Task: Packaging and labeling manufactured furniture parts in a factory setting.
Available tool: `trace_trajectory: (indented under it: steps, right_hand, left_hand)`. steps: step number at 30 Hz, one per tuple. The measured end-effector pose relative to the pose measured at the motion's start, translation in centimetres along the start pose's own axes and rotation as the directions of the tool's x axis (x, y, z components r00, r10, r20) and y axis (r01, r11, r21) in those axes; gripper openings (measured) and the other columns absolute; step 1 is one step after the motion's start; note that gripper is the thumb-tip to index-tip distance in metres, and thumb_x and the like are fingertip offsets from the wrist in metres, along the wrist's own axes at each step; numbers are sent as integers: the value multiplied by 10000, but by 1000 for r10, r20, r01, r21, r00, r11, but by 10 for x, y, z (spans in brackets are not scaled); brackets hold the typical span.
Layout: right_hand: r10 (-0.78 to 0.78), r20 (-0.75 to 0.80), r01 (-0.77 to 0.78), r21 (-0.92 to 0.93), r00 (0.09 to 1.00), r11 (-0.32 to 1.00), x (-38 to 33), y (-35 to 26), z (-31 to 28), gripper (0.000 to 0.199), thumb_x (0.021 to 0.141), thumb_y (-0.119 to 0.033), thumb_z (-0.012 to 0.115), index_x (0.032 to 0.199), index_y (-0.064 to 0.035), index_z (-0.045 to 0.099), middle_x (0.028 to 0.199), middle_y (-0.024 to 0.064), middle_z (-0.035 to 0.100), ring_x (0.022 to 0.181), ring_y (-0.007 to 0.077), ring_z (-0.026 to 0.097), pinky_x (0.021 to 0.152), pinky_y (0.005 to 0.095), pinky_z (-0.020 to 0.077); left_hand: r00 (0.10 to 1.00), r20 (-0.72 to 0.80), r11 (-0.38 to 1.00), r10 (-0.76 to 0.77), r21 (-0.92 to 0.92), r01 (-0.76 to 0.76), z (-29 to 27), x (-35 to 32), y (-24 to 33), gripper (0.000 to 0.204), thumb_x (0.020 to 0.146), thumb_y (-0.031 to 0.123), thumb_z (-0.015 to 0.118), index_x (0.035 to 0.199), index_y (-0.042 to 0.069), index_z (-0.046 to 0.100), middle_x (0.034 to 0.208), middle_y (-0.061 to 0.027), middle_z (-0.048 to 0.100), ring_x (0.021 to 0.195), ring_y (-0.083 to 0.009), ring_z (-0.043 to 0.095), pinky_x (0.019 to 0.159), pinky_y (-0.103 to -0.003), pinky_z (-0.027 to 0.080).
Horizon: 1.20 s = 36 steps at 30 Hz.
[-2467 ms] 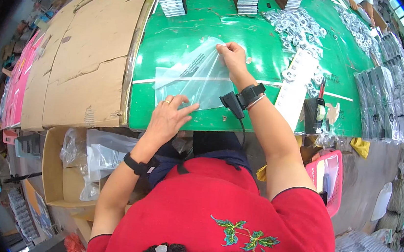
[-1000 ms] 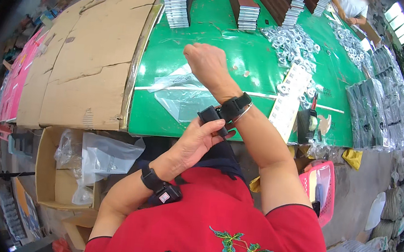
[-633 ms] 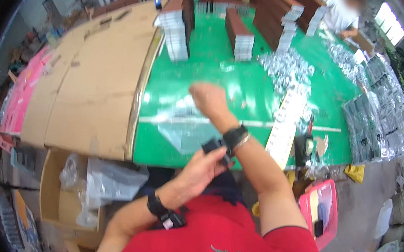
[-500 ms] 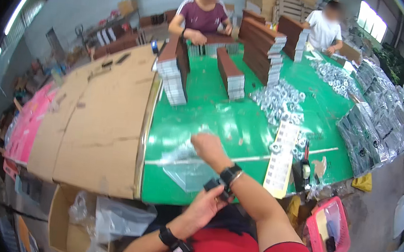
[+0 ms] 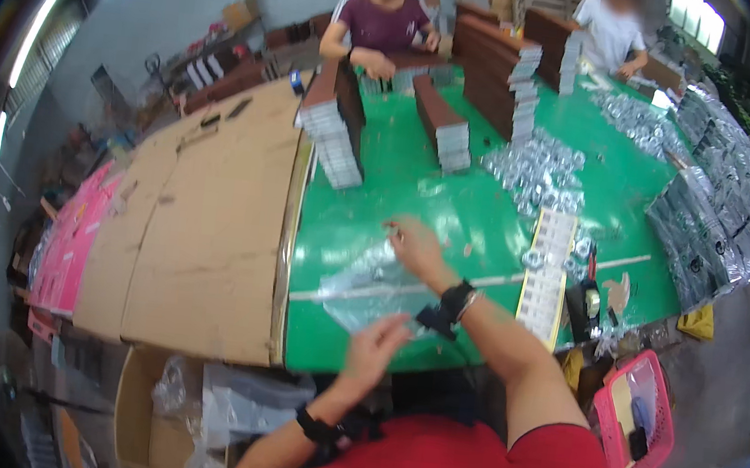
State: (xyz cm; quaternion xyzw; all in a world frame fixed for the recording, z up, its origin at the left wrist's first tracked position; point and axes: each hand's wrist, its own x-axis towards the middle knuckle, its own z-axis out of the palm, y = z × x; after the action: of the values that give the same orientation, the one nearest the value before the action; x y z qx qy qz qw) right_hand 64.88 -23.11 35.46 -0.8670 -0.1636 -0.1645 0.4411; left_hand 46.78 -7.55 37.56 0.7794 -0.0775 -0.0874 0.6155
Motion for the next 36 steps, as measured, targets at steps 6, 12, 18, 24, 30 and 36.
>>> trace_trajectory:
  steps: [6,12,18,24,30,36]
  right_hand:
    - [-251,380,391,-357,891,848,-19,21,3,500,989,-378,613,1431,-151,557,1542,144,475,1419,362,442,1164,528,342]
    - [-128,410,315,-430,903,846,-10,35,-13,578,1018,-471,524,1537,-227,452,1624,101,379,1510,339,319,1216,607,216]
    - [-175,306,290,-389,936,874,-19,2,-28,604,946,-374,667,1491,-177,496,1588,154,410,1471,358,378,1188,601,283]
    - [-199,641,467,-279,741,839,-89,-50,-66,696,847,-359,790,1457,-149,530,1573,167,428,1433,355,440,1157,578,355]
    - [-169,330,223,-131,929,966,48,-46,-129,633,873,-305,787,1438,-129,563,1437,122,602,1215,300,634,1029,400,509]
    - [146,45,-93,-585,988,806,199,57,-169,1004,727,-498,858,1519,-65,419,1351,265,607,1222,421,608,1019,467,496]
  left_hand:
    - [931,175,437,321,845,-309,-67,5,-38,591,961,321,646,1524,242,482,1604,-106,401,1472,-360,361,1188,-566,275]
    - [951,171,383,256,886,-263,-46,-41,-31,624,953,349,660,1541,291,459,1644,-108,330,1497,-380,310,1196,-600,243]
    - [961,126,422,247,878,-224,-37,-51,-12,606,960,364,647,1533,272,470,1616,-117,376,1472,-367,357,1179,-577,269]
    - [960,64,584,273,782,-218,-62,-15,4,519,969,336,628,1468,214,554,1519,-92,512,1415,-284,447,1169,-518,283]
    - [925,139,508,353,802,-314,-76,2,-36,546,932,313,665,1462,220,568,1570,-92,456,1433,-327,415,1172,-524,274]
    - [934,102,563,342,774,-290,-72,2,-32,541,922,334,670,1445,225,585,1579,-89,447,1446,-313,400,1176,-510,260]
